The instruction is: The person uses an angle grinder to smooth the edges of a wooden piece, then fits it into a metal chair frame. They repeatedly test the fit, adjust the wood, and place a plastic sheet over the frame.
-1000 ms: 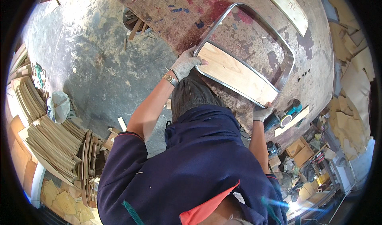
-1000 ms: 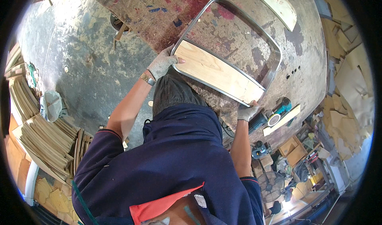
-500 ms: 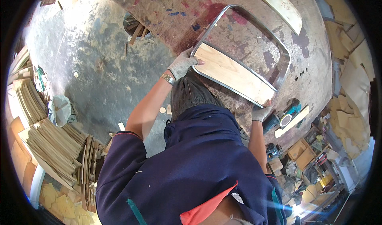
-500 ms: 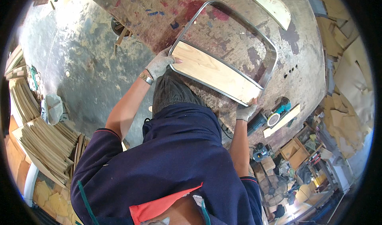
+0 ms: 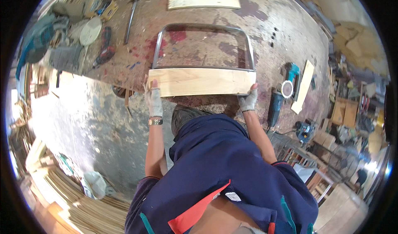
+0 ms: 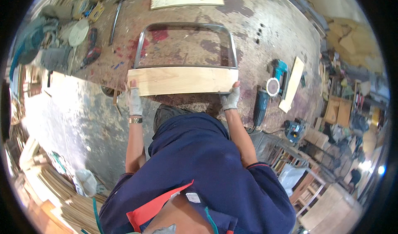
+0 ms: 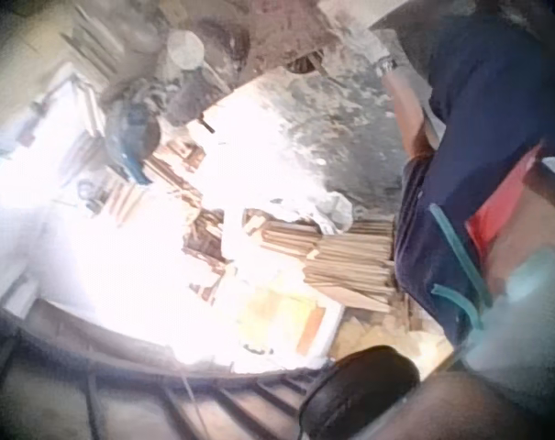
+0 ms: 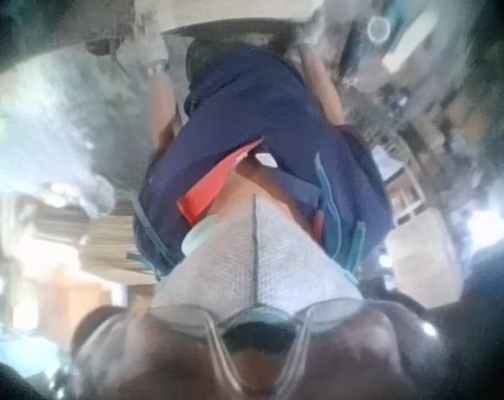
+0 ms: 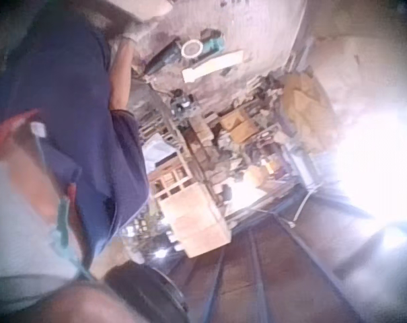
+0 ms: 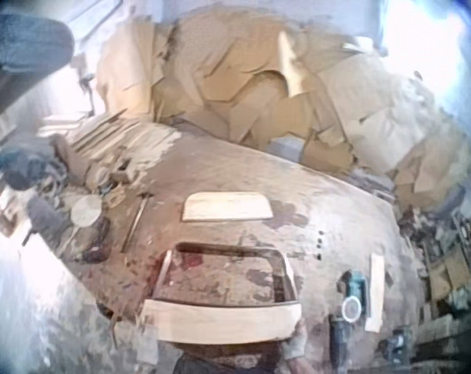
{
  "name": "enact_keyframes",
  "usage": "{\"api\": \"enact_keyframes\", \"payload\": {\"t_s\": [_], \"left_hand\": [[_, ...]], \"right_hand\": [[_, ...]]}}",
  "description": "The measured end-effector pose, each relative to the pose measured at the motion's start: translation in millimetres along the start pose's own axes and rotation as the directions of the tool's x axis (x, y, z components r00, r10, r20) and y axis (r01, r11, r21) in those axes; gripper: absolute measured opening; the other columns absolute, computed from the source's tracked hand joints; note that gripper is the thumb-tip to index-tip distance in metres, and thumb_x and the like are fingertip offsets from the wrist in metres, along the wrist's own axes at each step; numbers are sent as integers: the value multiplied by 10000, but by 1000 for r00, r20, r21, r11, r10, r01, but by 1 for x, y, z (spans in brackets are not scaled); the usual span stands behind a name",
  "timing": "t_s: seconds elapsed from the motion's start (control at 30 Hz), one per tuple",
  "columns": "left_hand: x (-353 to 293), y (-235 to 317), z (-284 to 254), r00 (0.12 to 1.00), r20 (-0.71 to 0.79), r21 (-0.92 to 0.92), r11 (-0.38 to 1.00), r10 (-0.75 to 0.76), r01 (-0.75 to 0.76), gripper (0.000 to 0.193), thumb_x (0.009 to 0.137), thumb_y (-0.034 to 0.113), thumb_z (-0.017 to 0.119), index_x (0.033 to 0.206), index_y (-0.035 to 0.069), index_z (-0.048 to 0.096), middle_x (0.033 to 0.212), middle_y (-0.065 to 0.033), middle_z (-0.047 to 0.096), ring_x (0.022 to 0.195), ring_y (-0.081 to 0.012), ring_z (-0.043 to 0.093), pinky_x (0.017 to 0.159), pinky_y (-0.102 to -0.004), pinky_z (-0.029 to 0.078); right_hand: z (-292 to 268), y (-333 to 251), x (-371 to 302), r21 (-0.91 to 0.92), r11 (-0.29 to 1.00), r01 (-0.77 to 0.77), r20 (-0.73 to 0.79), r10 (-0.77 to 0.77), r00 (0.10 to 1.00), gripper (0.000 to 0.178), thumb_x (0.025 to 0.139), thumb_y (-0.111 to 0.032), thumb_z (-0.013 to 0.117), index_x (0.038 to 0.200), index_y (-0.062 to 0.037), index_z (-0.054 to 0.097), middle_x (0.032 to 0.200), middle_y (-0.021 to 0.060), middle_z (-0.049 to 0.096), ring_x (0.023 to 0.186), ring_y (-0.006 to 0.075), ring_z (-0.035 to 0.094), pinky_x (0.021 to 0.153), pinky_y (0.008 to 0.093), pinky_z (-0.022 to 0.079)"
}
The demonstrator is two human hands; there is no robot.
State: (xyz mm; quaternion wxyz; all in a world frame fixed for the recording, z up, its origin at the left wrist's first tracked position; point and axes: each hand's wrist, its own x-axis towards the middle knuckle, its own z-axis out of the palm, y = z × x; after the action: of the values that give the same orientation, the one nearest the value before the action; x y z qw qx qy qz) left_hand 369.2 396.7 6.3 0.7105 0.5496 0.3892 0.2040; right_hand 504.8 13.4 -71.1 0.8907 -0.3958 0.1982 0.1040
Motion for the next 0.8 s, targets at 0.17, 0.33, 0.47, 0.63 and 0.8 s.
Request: {"api": "enact_keyframes", "payload": {"t_s": [0.17,0.33,0.47,0.63,0.8], "left_hand": [[-48,80,26,1000,18,53,998,20,-21,498,967,364,712,1280,-10,615,1118,-43,659,974,-109,620,825,-266,516],[-109,162,77,890,448,-74,996,83,-55,752,850,267,818,1455,-23,479,1285,-81,621,1185,-142,568,1011,-291,458],[-130,194,120,743,612,-249,958,270,-142,1083,782,193,818,1627,53,155,1565,-153,401,1414,-221,422,1169,-353,324],[-143,203,171,569,754,-430,902,328,48,1289,686,226,829,1655,145,-17,1678,-158,222,1477,-268,346,1206,-393,289],[-129,202,232,339,852,-310,906,399,-287,1272,708,301,895,1650,120,58,1619,-198,311,1418,-286,419,1158,-432,384]], "right_hand": [[2,6,2,137,988,-73,-9,75,997,654,970,-595,579,1400,-103,560,1350,60,648,1229,260,621,1050,462,506],[11,3,2,139,978,-154,-43,161,986,628,983,-584,561,1424,-137,549,1391,47,630,1257,256,608,1075,460,489],[12,1,6,125,974,-192,-106,205,973,575,990,-568,557,1407,-171,574,1388,44,627,1261,264,595,1057,464,497],[8,6,13,150,952,-268,-55,278,959,384,1023,-378,535,1303,-133,633,1295,52,681,1183,255,644,1016,454,525],[5,17,19,83,967,-239,-126,248,961,487,1066,-452,351,1309,-120,611,1167,95,699,1023,282,674,932,486,556]]}}
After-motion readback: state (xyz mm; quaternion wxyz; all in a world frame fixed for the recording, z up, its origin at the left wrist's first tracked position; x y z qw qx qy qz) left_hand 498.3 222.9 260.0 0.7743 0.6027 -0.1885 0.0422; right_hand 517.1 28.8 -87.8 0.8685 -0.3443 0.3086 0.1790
